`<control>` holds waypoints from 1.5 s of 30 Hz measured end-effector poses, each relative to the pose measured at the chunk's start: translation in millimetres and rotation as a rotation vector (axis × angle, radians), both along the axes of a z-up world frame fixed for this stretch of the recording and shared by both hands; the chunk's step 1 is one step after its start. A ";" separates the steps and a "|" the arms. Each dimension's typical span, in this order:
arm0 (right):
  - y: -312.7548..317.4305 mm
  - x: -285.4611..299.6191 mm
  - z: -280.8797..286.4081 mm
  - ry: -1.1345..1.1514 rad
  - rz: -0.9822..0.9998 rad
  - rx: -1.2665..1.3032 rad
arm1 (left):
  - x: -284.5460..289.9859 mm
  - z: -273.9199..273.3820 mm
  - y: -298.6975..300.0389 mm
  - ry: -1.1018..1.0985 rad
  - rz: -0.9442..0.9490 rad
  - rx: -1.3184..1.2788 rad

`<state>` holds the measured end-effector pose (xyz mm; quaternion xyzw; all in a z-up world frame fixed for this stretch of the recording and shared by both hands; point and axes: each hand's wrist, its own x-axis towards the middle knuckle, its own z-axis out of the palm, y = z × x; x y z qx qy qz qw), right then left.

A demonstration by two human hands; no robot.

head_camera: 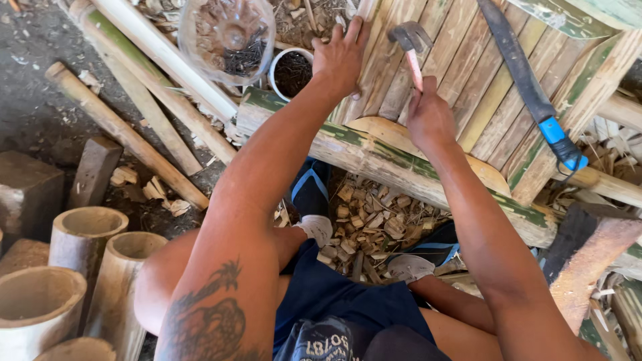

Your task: The person assembles a bamboo structure by hammering nails into bamboo slats and using a machete to trim pieces. The person then sweeps the workshop floor with a broom.

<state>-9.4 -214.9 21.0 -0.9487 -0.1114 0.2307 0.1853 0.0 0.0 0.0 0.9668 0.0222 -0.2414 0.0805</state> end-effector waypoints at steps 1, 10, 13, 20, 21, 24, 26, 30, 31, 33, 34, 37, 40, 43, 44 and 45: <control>-1.3 -0.7 -6.4 -0.023 0.006 0.000 | -3.0 -3.3 3.0 -0.045 -0.016 -0.022; 2.5 -12.4 -39.1 -0.149 -0.041 0.081 | -13.7 -9.2 169.2 -0.164 0.197 0.035; 4.2 -17.6 -41.8 -0.128 -0.080 0.057 | -41.2 -30.4 194.7 -0.135 0.209 0.081; 8.5 -23.4 -48.4 -0.145 -0.093 0.056 | -52.5 -110.0 203.0 -0.088 0.331 0.115; 8.7 -23.1 -47.4 -0.152 -0.095 0.052 | -52.4 -121.0 199.4 -0.124 0.331 0.120; 11.2 -22.7 -44.5 -0.137 -0.113 0.027 | -59.0 -139.0 205.1 -0.128 0.280 0.150; 13.9 -21.4 -42.7 -0.089 -0.142 0.020 | -59.1 -134.5 208.0 -0.062 0.393 0.151; 12.4 -21.8 -40.3 -0.044 -0.186 0.028 | -60.8 -88.2 218.6 -0.010 0.340 0.027; 11.9 -21.6 -40.2 -0.038 -0.180 0.039 | -60.2 -71.4 221.2 -0.007 0.259 0.066; 10.8 -19.3 -40.9 -0.029 -0.172 0.065 | -44.5 -41.7 212.5 -0.047 0.216 0.082; 10.4 -17.5 -41.4 -0.038 -0.176 0.066 | -34.0 -28.2 205.4 -0.068 0.193 0.092; 7.2 -18.0 -42.6 -0.050 -0.170 0.076 | -4.5 -16.9 137.4 -0.590 0.155 -0.295; 5.0 -18.1 -47.5 -0.067 -0.158 0.114 | 30.9 -34.9 39.7 -0.864 0.284 -0.619; 0.3 -17.4 -53.1 -0.041 -0.162 0.126 | 59.2 -61.0 -38.0 -0.997 0.621 -0.754; -0.7 -16.6 -54.0 -0.008 -0.178 0.125 | 70.6 -67.7 -54.4 -1.023 0.740 -0.783; -2.0 -14.2 -54.1 0.024 -0.189 0.127 | 78.8 -72.9 -63.6 -1.053 0.862 -0.806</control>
